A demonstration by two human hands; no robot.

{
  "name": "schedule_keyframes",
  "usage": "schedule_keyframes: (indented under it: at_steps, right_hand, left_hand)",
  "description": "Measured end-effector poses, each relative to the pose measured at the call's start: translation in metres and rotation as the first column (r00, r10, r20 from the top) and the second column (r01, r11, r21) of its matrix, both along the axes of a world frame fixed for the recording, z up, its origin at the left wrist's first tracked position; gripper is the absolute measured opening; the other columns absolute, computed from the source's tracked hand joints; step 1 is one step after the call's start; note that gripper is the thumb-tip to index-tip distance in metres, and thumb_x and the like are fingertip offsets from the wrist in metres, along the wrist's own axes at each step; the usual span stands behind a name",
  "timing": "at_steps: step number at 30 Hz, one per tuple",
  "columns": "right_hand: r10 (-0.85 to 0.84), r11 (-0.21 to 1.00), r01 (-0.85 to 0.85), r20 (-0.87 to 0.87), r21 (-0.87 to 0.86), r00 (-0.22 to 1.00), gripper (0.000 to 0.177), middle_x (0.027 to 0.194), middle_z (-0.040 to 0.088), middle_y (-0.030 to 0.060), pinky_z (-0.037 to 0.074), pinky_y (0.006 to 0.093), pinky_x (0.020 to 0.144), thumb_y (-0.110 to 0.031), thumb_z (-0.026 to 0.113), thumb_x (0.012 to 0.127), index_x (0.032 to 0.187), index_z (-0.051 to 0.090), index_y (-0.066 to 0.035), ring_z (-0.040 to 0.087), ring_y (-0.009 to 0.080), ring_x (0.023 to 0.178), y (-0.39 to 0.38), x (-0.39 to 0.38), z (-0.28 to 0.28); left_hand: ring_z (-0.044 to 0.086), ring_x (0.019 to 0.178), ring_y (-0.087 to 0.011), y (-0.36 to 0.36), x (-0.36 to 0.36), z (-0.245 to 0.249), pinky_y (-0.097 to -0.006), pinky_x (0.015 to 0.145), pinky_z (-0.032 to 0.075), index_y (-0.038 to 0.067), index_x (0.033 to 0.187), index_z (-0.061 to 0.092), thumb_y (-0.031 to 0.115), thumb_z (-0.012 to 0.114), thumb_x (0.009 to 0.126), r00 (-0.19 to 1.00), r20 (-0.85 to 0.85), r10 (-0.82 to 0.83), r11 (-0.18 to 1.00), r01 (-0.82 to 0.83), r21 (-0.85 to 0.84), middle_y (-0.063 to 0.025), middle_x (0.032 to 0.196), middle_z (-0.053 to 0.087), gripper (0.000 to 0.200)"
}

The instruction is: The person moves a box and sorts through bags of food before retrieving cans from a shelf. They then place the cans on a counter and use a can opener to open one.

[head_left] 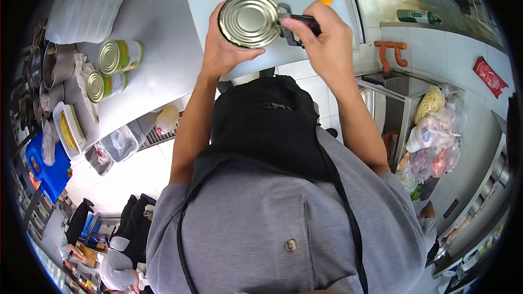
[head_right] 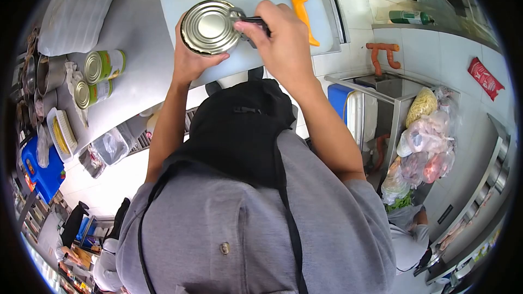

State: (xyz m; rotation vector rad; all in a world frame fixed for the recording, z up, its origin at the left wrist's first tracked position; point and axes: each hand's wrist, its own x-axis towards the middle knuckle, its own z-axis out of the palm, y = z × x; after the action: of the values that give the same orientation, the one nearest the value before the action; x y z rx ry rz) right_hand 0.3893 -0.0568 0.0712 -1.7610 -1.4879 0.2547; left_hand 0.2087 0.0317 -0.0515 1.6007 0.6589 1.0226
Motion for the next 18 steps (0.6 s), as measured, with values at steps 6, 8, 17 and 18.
schedule_keyframes:
  at_steps: [6, 8, 17, 18]
  right_hand:
    - [-0.077, 0.979, -0.005, -0.394, -0.204, 0.916, 0.041, 0.059, 0.051, 0.0053, 0.038, 0.0280, 0.049, -0.028, 0.081, 0.082, 0.077, 0.050, -0.002, 0.042, 0.0098, 0.054, 0.013, 0.022, -0.012]
    - [-0.051, 0.968, -0.044, -0.366, -0.246, 0.929, 0.039, 0.060, 0.053, 0.0068, 0.040, 0.0311, 0.052, -0.028, 0.080, 0.083, 0.078, 0.051, -0.002, 0.047, 0.0129, 0.055, 0.018, 0.028, -0.013]
    - [-0.093, 0.994, 0.085, -0.121, -0.065, 0.988, 0.035, 0.060, 0.054, 0.0074, 0.041, 0.0322, 0.052, -0.023, 0.080, 0.082, 0.079, 0.052, -0.002, 0.052, 0.0183, 0.054, -0.006, 0.006, -0.005]
    - [-0.117, 0.981, 0.061, -0.321, -0.182, 0.940, 0.036, 0.060, 0.054, 0.0049, 0.041, 0.0295, 0.050, -0.025, 0.079, 0.084, 0.079, 0.052, -0.003, 0.050, 0.0141, 0.053, 0.000, 0.012, -0.005]
  left_hand:
    - [0.053, 0.121, -0.0255, -0.003, 0.003, 0.000, -0.0376, 0.105, 0.042, -0.003, 0.141, 0.033, 0.023, 0.096, 0.052, 0.999, -0.037, 0.039, 0.999, -0.038, 0.018, -0.0137, 0.130, 0.054, 0.112]
    - [0.053, 0.121, -0.0254, -0.002, 0.005, 0.000, -0.0377, 0.105, 0.042, -0.003, 0.140, 0.034, 0.022, 0.096, 0.052, 0.999, -0.024, 0.033, 0.999, -0.033, 0.035, -0.0137, 0.130, 0.054, 0.111]
    - [0.055, 0.119, -0.0248, -0.010, 0.008, 0.012, -0.0374, 0.104, 0.043, -0.003, 0.139, 0.035, 0.021, 0.097, 0.050, 0.999, -0.028, 0.031, 0.998, -0.032, -0.045, -0.0138, 0.129, 0.055, 0.111]
    - [0.055, 0.119, -0.0248, -0.013, 0.008, 0.011, -0.0374, 0.104, 0.043, -0.003, 0.139, 0.035, 0.021, 0.097, 0.050, 0.999, -0.033, 0.034, 0.998, -0.035, -0.047, -0.0138, 0.129, 0.055, 0.111]
